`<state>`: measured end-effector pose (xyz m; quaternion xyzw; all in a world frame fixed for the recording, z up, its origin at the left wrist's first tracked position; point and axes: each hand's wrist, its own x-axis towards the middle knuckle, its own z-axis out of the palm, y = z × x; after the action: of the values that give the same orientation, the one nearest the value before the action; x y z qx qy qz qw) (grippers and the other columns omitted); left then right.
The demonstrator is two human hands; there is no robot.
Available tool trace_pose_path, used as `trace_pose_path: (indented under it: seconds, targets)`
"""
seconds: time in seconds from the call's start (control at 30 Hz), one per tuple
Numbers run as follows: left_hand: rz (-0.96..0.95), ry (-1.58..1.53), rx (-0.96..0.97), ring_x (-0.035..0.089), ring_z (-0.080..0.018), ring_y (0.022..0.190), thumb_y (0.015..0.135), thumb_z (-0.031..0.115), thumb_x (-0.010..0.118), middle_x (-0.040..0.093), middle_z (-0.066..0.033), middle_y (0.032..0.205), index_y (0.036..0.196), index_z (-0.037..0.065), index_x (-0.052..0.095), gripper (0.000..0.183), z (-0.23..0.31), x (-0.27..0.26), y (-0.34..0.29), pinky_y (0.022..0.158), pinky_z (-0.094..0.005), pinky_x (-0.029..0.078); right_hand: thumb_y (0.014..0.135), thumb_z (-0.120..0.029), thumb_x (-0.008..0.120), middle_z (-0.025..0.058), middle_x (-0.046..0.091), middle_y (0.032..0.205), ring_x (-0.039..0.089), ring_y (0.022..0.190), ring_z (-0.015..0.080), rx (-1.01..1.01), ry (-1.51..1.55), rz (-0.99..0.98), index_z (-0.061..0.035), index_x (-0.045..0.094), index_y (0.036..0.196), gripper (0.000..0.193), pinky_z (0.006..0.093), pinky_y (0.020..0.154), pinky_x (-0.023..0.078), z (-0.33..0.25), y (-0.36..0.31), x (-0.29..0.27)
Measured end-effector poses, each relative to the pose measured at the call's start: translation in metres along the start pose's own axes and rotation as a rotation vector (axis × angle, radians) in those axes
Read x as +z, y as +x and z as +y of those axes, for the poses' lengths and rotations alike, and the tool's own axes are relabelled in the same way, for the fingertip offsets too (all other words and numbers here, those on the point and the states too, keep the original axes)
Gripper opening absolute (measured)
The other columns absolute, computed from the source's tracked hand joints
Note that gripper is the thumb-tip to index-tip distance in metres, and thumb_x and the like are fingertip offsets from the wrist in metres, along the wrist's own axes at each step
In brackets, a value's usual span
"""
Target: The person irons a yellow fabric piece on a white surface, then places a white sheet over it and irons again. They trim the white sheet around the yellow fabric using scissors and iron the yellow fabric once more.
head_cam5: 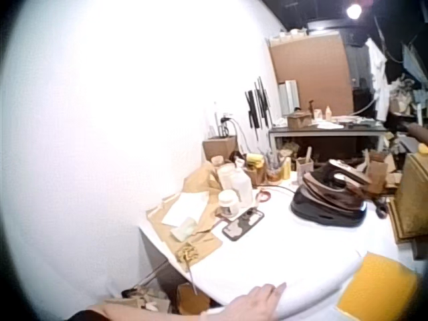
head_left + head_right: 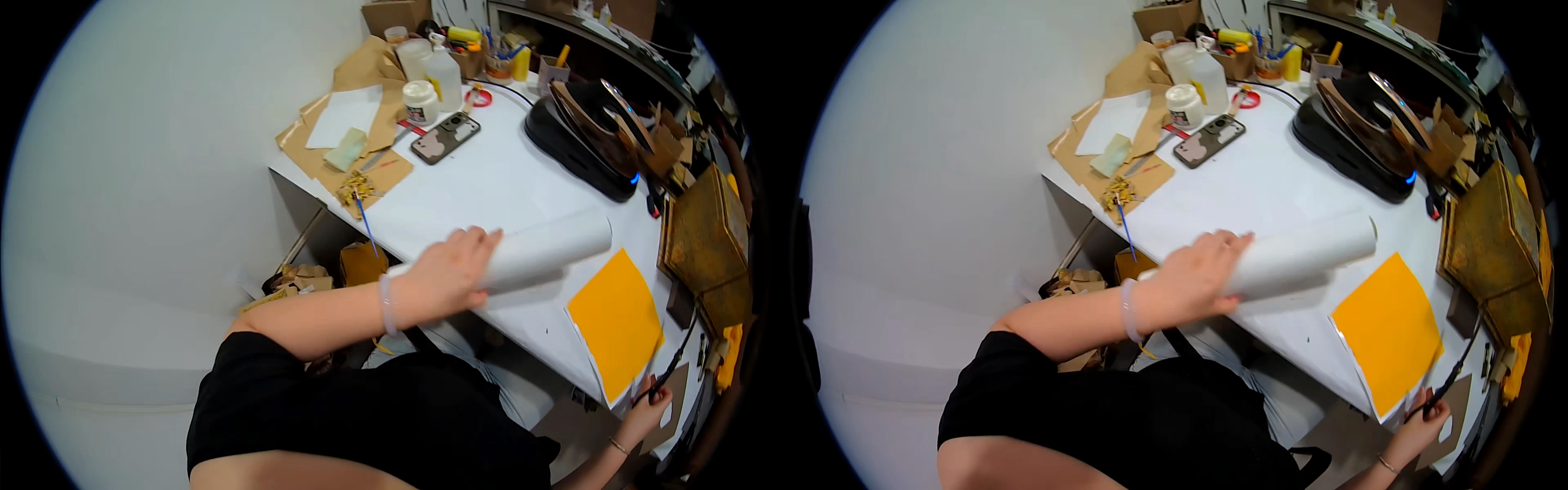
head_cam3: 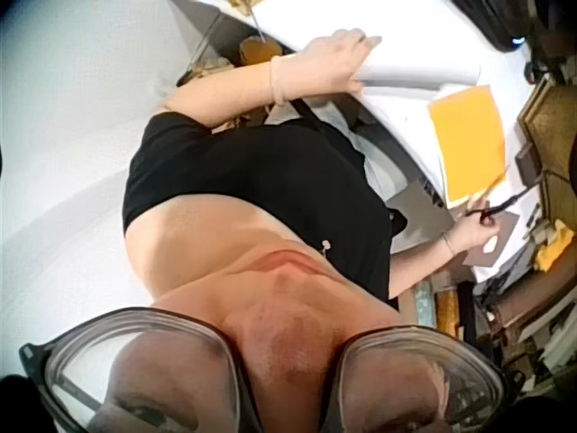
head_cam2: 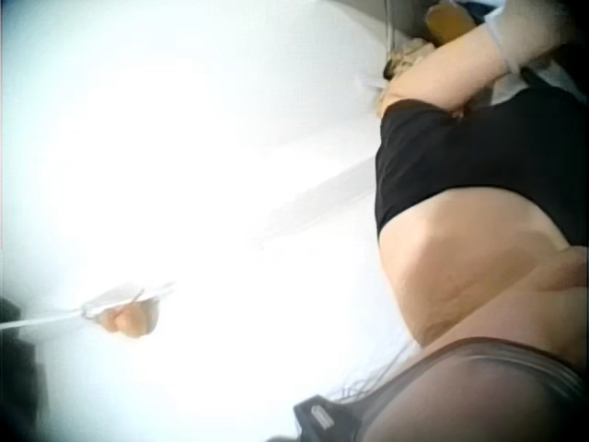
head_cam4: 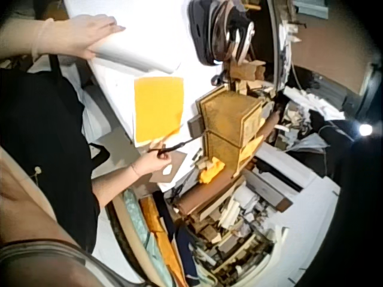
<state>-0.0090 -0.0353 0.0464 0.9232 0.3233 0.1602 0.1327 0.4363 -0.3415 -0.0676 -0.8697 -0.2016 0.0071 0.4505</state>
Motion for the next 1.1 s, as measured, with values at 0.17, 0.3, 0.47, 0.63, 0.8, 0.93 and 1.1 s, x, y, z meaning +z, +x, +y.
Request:
trace_pose_path:
  seconds: [0.17, 0.3, 0.47, 0.63, 0.8, 0.93, 1.1]
  targets:
    - [0.385, 0.267, -0.026, 0.066, -0.0358, 0.115, 0.074, 0.025, 0.091, 0.067, -0.0178, 0.128, 0.156, 0.006, 0.051, 0.093, -0.097, -0.071, -0.012, 0.1, -0.0448, 0.057, 0.109, -0.022, 0.071, 0.0128, 0.075, 0.115, 0.064, 0.089, 0.0125, 0.107, -0.127, -0.016, -0.0015, 0.054, 0.118, 0.028, 0.0233, 0.068, 0.047, -0.027, -0.008, -0.021]
    - [0.394, 0.32, -0.455, 0.067, -0.0397, 0.12, 0.082, 0.034, 0.085, 0.069, -0.0226, 0.133, 0.159, 0.011, 0.049, 0.087, -0.199, -0.127, -0.044, 0.105, -0.0484, 0.054, 0.107, -0.027, 0.074, 0.0068, 0.073, 0.098, 0.057, 0.073, 0.0094, -0.104, -0.027, 0.095, -0.002, 0.055, 0.119, 0.033, 0.0247, 0.057, 0.04, 0.015, 0.002, -0.001]
    - [0.371, 0.242, -0.568, 0.072, -0.044, 0.115, 0.079, 0.033, 0.085, 0.075, -0.0229, 0.123, 0.147, 0.009, 0.059, 0.077, -0.339, -0.159, -0.042, 0.1, -0.0498, 0.057, 0.108, -0.017, 0.071, 0.0159, 0.075, 0.115, 0.069, 0.105, 0.0183, 0.005, -0.105, 0.014, 0.0019, 0.056, 0.123, 0.028, 0.03, 0.09, 0.054, -0.021, -0.019, -0.001]
    - [0.29, 0.283, -0.497, 0.07, -0.0439, 0.12, 0.079, 0.032, 0.086, 0.074, -0.0241, 0.128, 0.145, 0.007, 0.061, 0.075, -0.466, -0.151, -0.048, 0.103, -0.0498, 0.057, 0.099, -0.009, 0.073, 0.0172, 0.075, 0.116, 0.071, 0.106, 0.0302, -0.183, -0.302, 0.038, -0.0027, 0.057, 0.127, 0.032, 0.0398, 0.092, 0.056, -0.065, -0.042, 0.007]
    - [0.198, 0.504, -0.713, 0.062, -0.0463, 0.132, 0.085, 0.039, 0.087, 0.064, -0.0283, 0.143, 0.156, 0.003, 0.052, 0.087, -0.501, -0.145, -0.065, 0.111, -0.0522, 0.051, 0.089, -0.001, 0.075, 0.0187, 0.076, 0.116, 0.073, 0.106, 0.0428, -0.251, -0.508, -0.086, -0.0091, 0.059, 0.126, 0.041, 0.0493, 0.088, 0.058, -0.103, -0.042, 0.035]
    - [0.318, 0.752, -0.652, 0.048, -0.0443, 0.147, 0.097, 0.036, 0.078, 0.048, -0.0253, 0.161, 0.157, 0.006, 0.051, 0.073, -0.401, -0.129, -0.013, 0.12, -0.0528, 0.042, 0.085, 0.002, 0.074, 0.0155, 0.076, 0.112, 0.074, 0.101, 0.039, -0.376, -0.597, -0.231, -0.0086, 0.06, 0.124, 0.044, 0.0475, 0.085, 0.059, -0.112, -0.043, 0.05]
    - [0.405, 0.407, 0.001, 0.052, -0.0429, 0.144, 0.101, 0.008, 0.066, 0.054, -0.0188, 0.158, 0.15, 0.005, 0.057, 0.051, -0.203, -0.088, 0.003, 0.123, -0.0542, 0.038, 0.082, 0.004, 0.073, 0.0127, 0.077, 0.112, 0.074, 0.102, 0.036, -0.558, -0.434, -0.395, -0.0079, 0.06, 0.122, 0.044, 0.0448, 0.084, 0.06, -0.157, -0.046, 0.086]
